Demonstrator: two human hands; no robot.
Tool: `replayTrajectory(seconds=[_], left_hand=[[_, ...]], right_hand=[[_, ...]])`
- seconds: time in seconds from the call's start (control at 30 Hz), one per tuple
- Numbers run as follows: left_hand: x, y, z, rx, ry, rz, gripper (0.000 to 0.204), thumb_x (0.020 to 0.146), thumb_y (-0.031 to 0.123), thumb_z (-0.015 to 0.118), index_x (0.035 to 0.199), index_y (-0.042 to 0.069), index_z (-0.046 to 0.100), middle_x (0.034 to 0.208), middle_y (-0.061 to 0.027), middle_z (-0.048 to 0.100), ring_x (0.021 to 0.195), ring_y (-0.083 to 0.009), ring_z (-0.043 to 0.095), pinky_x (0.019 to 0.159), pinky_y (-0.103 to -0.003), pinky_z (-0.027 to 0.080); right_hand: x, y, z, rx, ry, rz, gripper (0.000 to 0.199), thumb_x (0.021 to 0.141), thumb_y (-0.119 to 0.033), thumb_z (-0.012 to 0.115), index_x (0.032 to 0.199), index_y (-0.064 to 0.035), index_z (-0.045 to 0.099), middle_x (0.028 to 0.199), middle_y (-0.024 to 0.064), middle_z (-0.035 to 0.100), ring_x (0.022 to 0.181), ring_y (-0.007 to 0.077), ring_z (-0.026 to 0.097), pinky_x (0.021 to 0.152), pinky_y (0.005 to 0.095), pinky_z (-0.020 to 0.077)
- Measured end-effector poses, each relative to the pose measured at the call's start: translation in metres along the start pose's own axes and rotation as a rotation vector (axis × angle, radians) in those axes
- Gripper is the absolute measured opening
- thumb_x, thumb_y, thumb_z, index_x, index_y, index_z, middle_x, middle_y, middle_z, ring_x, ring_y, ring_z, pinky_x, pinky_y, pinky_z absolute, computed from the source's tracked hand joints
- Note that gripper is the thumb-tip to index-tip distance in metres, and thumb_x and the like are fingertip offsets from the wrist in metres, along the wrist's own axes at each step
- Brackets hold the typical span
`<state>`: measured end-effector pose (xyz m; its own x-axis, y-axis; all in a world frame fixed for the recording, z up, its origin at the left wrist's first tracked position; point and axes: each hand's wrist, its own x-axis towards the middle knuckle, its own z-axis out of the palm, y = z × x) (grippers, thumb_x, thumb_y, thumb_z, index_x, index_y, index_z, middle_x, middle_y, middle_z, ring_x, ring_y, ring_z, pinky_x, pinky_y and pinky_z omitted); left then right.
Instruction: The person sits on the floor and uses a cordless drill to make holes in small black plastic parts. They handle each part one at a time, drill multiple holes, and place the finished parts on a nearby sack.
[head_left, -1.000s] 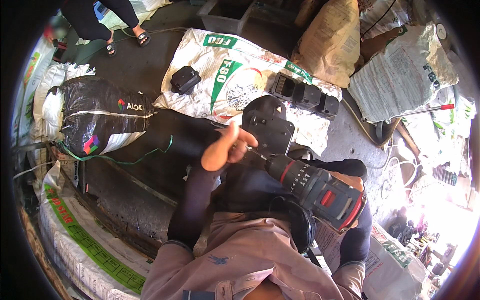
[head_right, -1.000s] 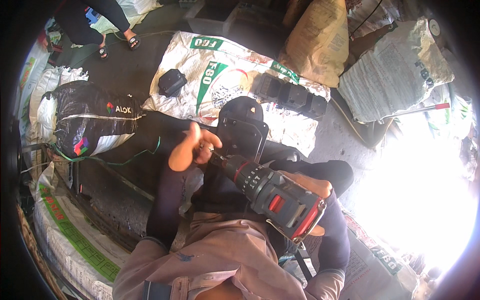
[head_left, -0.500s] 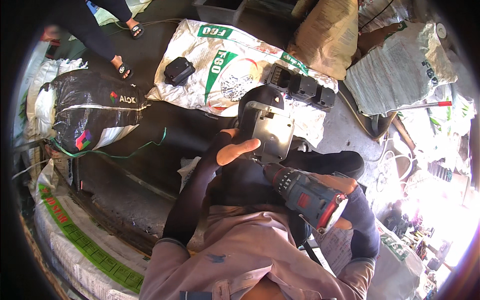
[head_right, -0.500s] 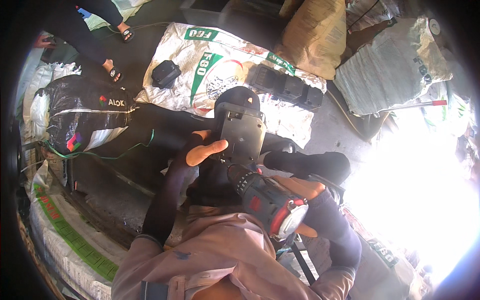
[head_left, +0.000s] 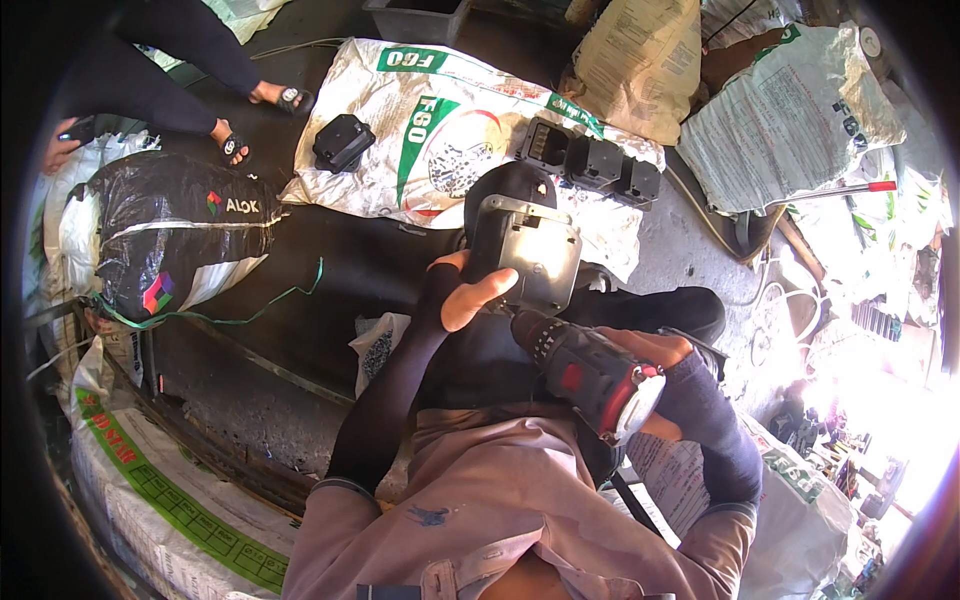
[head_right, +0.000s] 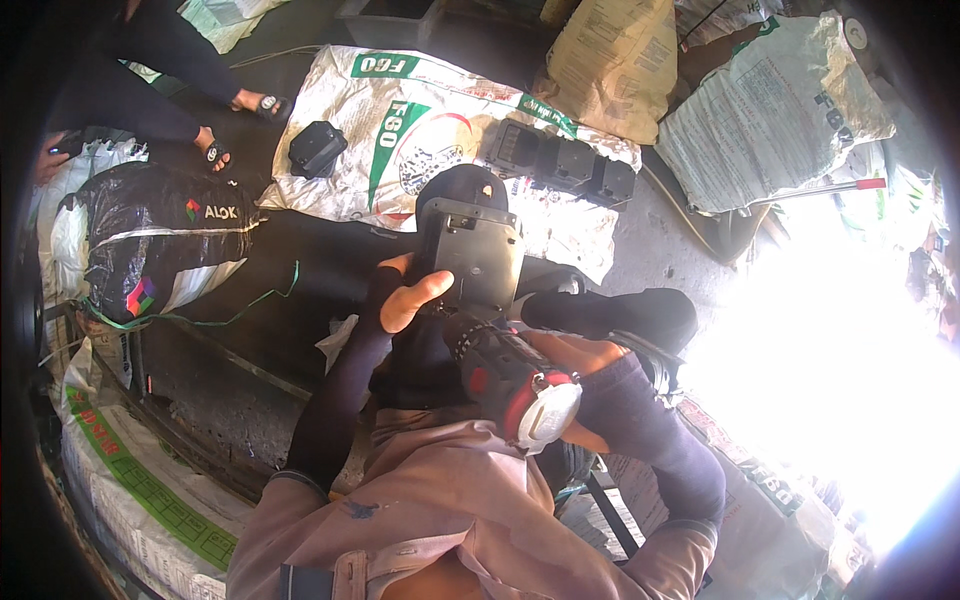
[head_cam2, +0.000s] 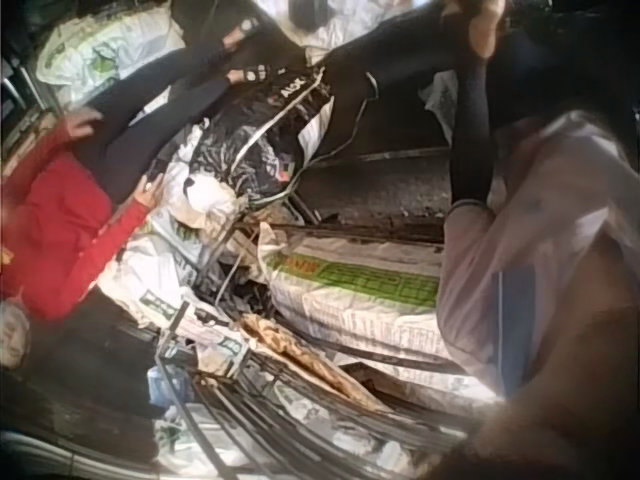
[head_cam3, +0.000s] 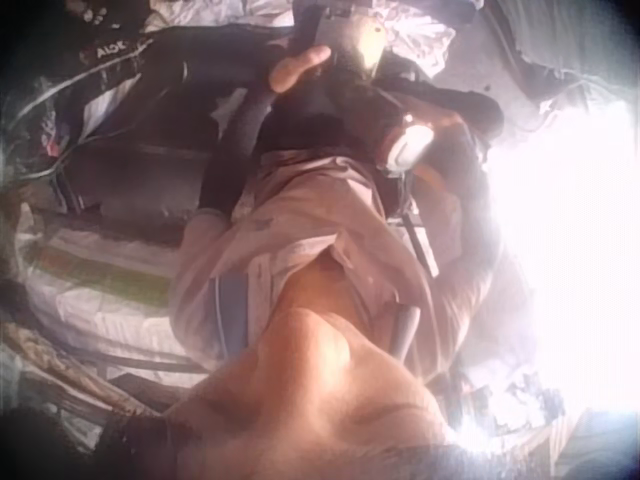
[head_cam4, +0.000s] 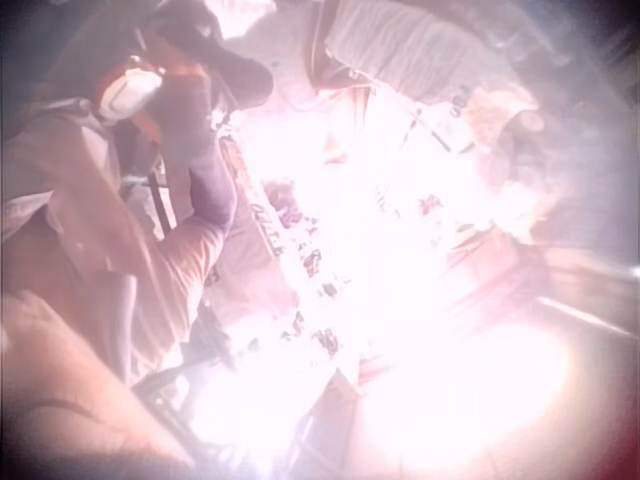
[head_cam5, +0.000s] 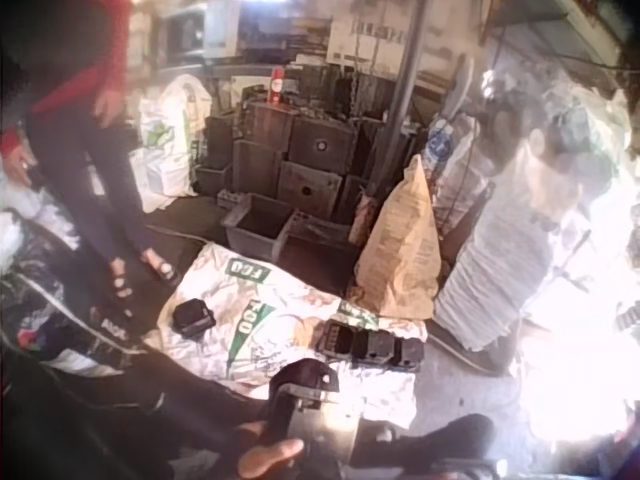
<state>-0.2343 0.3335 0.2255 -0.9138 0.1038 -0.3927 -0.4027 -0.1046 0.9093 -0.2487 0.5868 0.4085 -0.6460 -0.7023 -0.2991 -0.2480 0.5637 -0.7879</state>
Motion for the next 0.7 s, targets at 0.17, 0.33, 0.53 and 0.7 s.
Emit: replayTrajectory(seconds=[0.17, 0.33, 0.53, 0.7], left_hand=[[0.001, -0.003, 0.004, -0.003, 0.031, 0.001, 0.044, 0.078, 0.038, 0.075, 0.102, 0.001, 0.069, 0.091, -0.0057, 0.070, 0.082, -0.0117, 0.063, 0.076, -0.028, 0.050], [0.003, -0.009, 0.006, 0.055, 0.084, 0.019, 0.042, 0.076, 0.038, 0.076, 0.097, 0.002, 0.070, 0.084, -0.0059, 0.070, 0.077, -0.0122, 0.064, 0.073, -0.029, 0.051], [0.003, -0.008, 0.011, 0.131, 0.171, 0.040, 0.042, 0.074, 0.039, 0.077, 0.092, 0.001, 0.071, 0.081, -0.0066, 0.070, 0.076, -0.0137, 0.065, 0.071, -0.030, 0.051], [0.002, -0.007, 0.011, 0.146, 0.177, 0.035, 0.042, 0.074, 0.038, 0.077, 0.091, 0.001, 0.071, 0.082, -0.0068, 0.070, 0.075, -0.0139, 0.065, 0.071, -0.031, 0.051]], right_hand=[[0.002, 0.004, 0.002, -0.031, -0.009, 0.023, 0.076, 0.060, -0.027, 0.075, 0.127, 0.0033, 0.054, 0.100, 0.0193, 0.067, 0.087, 0.0332, 0.069, 0.076, 0.0347, 0.0524], [0.003, 0.001, 0.006, -0.053, -0.036, 0.068, 0.077, 0.060, -0.026, 0.077, 0.128, 0.0011, 0.053, 0.098, 0.0171, 0.066, 0.083, 0.0333, 0.068, 0.073, 0.0345, 0.0521], [0.003, -0.001, 0.013, -0.291, -0.090, 0.076, 0.078, 0.063, -0.033, 0.077, 0.128, -0.0008, 0.052, 0.085, 0.0122, 0.061, 0.071, 0.0310, 0.065, 0.060, 0.0370, 0.0499], [0.008, 0.004, 0.019, -0.359, -0.085, 0.057, 0.075, 0.064, -0.036, 0.078, 0.126, -0.0019, 0.052, 0.084, 0.0120, 0.060, 0.068, 0.0302, 0.065, 0.057, 0.0386, 0.0502]])
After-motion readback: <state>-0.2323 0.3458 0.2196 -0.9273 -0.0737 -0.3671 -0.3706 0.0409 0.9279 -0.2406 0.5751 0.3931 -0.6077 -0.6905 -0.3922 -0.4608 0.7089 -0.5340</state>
